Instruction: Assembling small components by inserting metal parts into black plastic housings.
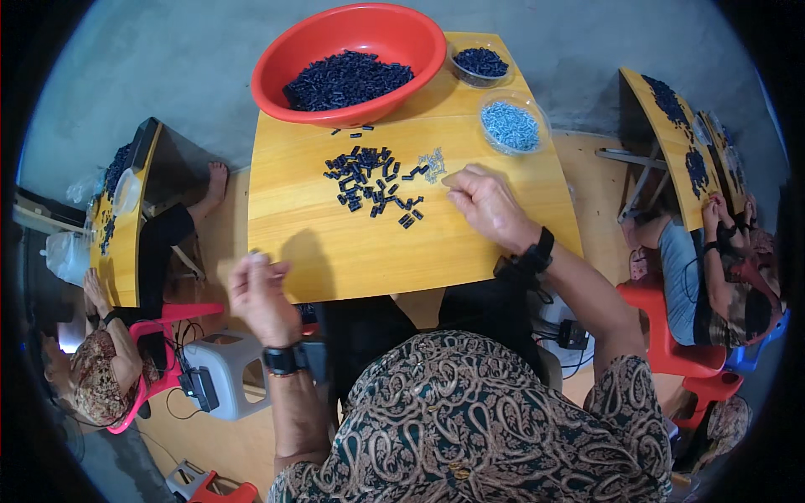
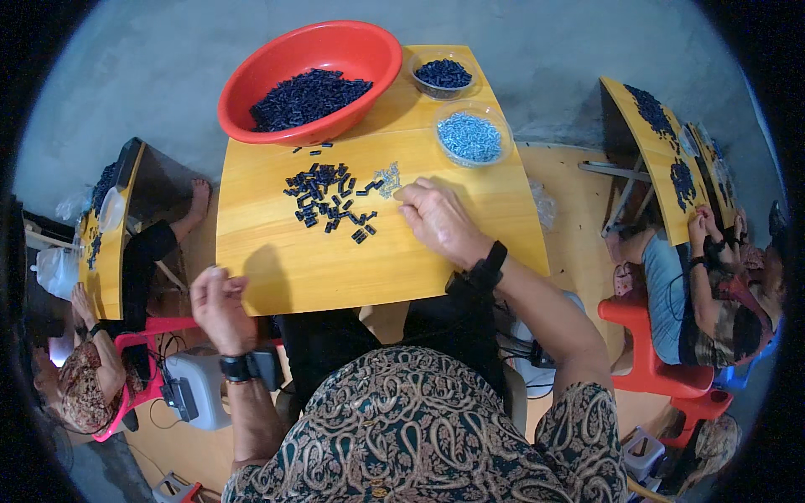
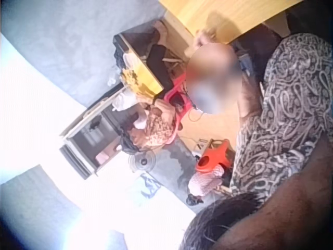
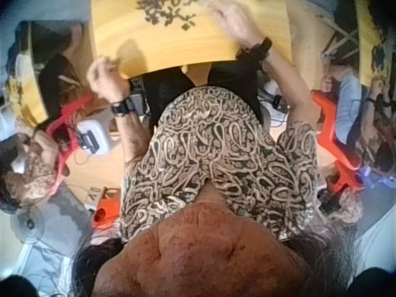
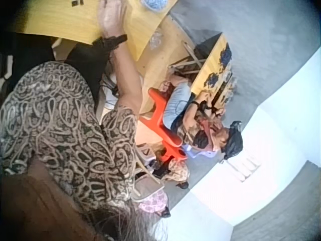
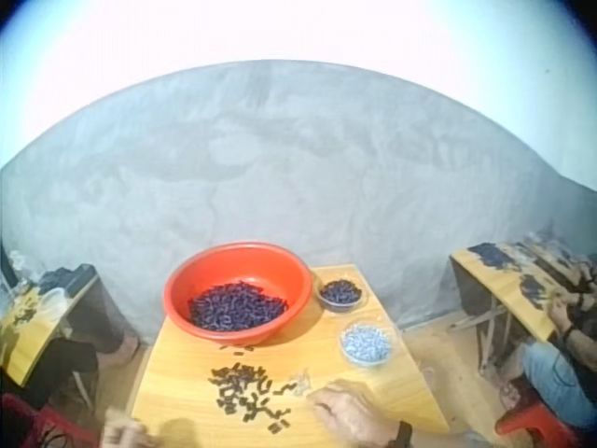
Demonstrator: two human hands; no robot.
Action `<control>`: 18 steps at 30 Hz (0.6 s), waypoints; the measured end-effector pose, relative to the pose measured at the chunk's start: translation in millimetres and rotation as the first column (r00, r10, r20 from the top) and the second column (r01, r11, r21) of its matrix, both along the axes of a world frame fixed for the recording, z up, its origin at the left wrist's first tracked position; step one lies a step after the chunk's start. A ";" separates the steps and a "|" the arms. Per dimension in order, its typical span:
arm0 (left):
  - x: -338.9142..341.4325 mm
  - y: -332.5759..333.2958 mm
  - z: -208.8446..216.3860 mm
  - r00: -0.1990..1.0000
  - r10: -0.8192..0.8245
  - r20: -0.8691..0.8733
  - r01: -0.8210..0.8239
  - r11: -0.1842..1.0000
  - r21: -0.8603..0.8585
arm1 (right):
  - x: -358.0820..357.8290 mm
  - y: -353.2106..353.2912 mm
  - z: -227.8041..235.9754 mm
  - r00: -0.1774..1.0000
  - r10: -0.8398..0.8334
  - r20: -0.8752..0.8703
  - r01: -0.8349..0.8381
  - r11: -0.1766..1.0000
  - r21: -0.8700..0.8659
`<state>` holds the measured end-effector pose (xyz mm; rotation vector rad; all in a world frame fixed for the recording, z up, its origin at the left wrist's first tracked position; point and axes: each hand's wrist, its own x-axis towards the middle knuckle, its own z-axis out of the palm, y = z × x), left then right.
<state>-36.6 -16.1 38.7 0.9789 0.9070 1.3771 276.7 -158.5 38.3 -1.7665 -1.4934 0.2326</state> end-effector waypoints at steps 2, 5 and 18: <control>-33.6 20.0 -11.4 0.977 0.208 0.045 -0.208 0.978 0.012 | 6.8 5.4 7.4 0.995 0.002 0.100 0.004 0.999 -0.051; -89.6 43.2 -51.7 0.940 0.321 0.115 -0.322 0.947 -0.013 | 7.0 14.3 8.9 0.987 0.060 0.150 -0.053 0.998 -0.046; -112.8 59.2 -155.0 0.975 0.175 0.139 -0.047 0.770 -0.636 | 10.2 2.4 -3.9 0.978 0.107 0.182 -0.104 0.994 -0.025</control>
